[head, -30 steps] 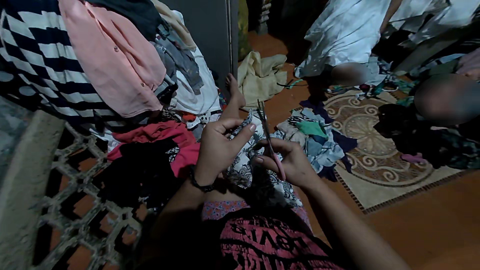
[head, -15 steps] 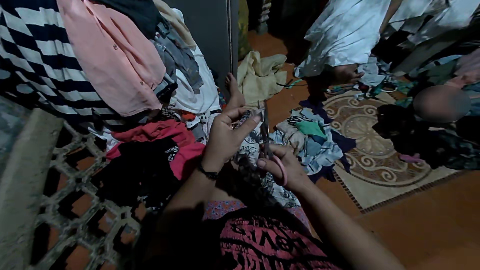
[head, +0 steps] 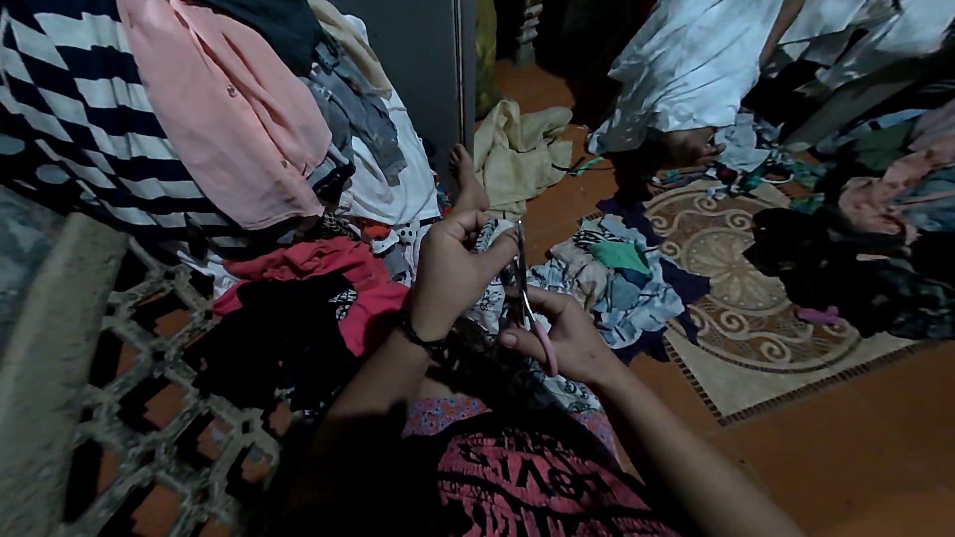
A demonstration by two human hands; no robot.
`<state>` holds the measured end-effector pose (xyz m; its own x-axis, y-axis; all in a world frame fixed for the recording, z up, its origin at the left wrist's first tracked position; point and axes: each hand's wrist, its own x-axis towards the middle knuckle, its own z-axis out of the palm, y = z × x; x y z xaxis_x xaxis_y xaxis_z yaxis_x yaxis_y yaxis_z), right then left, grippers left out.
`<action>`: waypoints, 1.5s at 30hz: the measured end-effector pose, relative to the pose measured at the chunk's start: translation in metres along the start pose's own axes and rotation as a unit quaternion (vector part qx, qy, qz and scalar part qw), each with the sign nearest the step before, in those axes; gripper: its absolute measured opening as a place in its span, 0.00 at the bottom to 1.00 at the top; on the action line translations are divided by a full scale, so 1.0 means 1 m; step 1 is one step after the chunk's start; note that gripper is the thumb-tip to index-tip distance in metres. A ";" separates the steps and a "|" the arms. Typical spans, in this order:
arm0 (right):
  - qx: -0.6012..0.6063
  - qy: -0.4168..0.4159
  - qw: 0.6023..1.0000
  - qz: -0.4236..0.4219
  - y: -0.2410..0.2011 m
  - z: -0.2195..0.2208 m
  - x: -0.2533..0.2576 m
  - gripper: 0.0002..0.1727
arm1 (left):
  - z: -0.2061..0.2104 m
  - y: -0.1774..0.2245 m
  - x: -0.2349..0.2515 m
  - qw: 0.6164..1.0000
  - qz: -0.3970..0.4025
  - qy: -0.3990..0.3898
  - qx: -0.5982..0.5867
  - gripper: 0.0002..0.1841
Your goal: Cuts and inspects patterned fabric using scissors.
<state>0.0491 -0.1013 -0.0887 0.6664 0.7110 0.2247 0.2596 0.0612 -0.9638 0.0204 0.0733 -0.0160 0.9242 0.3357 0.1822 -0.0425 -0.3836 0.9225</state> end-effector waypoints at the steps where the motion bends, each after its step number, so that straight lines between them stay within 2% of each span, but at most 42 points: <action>1: -0.014 0.001 1.000 -0.003 0.000 0.000 0.000 0.28 | 0.001 0.000 0.000 1.000 0.006 0.006 0.019 0.04; 6: -0.031 0.013 0.999 0.007 0.001 0.000 0.000 0.29 | 0.002 0.001 0.001 0.999 0.011 -0.005 0.029 0.03; 11: -0.007 0.011 1.000 0.020 0.002 -0.002 0.001 0.24 | 0.000 0.000 0.003 0.998 0.004 -0.044 -0.039 0.04; 19: 0.040 0.003 0.998 0.040 0.001 -0.007 0.000 0.19 | -0.002 -0.002 0.003 0.997 -0.015 -0.050 -0.055 0.04; 27: 0.029 0.007 0.998 0.054 0.000 -0.010 0.000 0.17 | -0.006 -0.001 0.004 0.996 -0.040 -0.057 -0.048 0.04; 29: 0.034 0.044 0.997 0.048 -0.003 -0.014 0.003 0.16 | -0.009 0.001 0.003 0.996 -0.037 -0.062 -0.046 0.05; 33: 0.076 0.173 0.981 0.036 -0.003 -0.031 0.022 0.09 | -0.015 0.005 0.002 0.997 -0.017 -0.060 -0.038 0.05; 34: 0.074 0.186 0.979 0.024 -0.005 -0.035 0.028 0.10 | -0.016 0.007 0.004 0.997 -0.010 -0.061 -0.042 0.05; 35: 0.075 0.179 0.981 0.011 -0.010 -0.039 0.034 0.17 | -0.016 0.009 0.007 0.997 -0.004 -0.059 -0.049 0.04; 37: 0.069 0.118 0.991 -0.013 -0.021 -0.044 0.043 0.34 | -0.012 0.013 0.017 0.996 0.012 -0.057 -0.073 0.04; 38: 0.064 0.094 0.993 -0.020 -0.027 -0.043 0.048 0.34 | -0.010 0.014 0.025 0.993 0.020 -0.055 -0.099 0.04; 41: 0.067 0.065 0.996 0.008 -0.034 -0.040 0.059 0.23 | -0.018 0.024 0.043 0.986 0.046 -0.008 -0.158 0.04; 45: 0.089 0.086 0.989 0.075 -0.026 -0.050 0.054 0.22 | -0.061 0.028 0.056 0.963 0.031 0.124 -0.235 0.04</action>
<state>0.1136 -0.0991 -0.0447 0.8010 0.5927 0.0840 0.0316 0.0982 -0.9947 0.0482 0.1340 0.0408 0.7976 0.5424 0.2639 -0.3162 0.0035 0.9487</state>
